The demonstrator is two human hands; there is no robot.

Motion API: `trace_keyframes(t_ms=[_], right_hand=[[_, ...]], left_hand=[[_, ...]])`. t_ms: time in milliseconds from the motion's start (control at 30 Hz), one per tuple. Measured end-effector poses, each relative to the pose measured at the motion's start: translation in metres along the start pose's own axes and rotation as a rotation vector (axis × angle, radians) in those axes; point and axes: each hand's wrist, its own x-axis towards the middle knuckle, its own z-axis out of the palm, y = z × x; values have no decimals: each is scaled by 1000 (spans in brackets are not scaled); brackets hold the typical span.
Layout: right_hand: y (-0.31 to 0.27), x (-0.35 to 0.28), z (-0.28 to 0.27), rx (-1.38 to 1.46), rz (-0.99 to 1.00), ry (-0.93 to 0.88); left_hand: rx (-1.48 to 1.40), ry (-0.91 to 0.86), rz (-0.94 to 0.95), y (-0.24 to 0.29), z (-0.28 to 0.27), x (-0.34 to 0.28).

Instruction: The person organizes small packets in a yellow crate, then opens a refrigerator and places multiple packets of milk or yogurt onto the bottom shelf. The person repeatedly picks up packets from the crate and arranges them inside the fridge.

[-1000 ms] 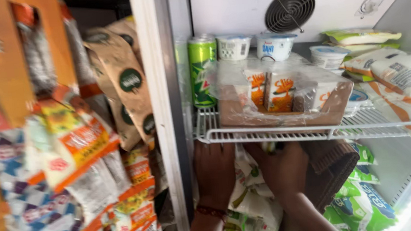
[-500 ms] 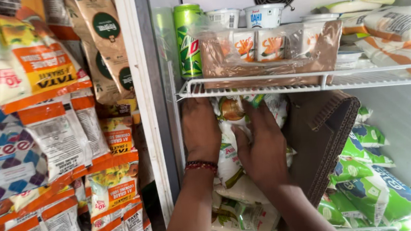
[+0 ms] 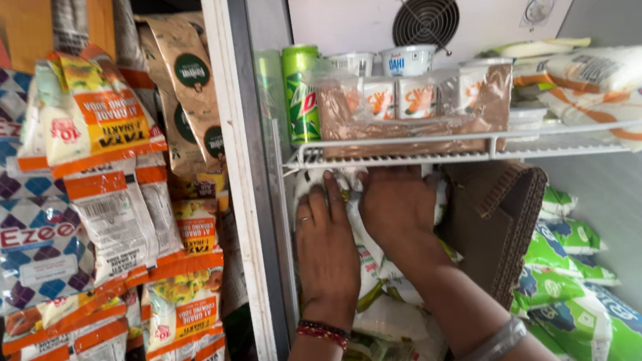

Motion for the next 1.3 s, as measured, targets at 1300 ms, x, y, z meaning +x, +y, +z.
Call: trace_keyframes(t_ms=[1300], right_hand=[[25, -32, -1, 191, -111, 33]], left_hand=[[-153, -654, 19, -5, -4, 102]])
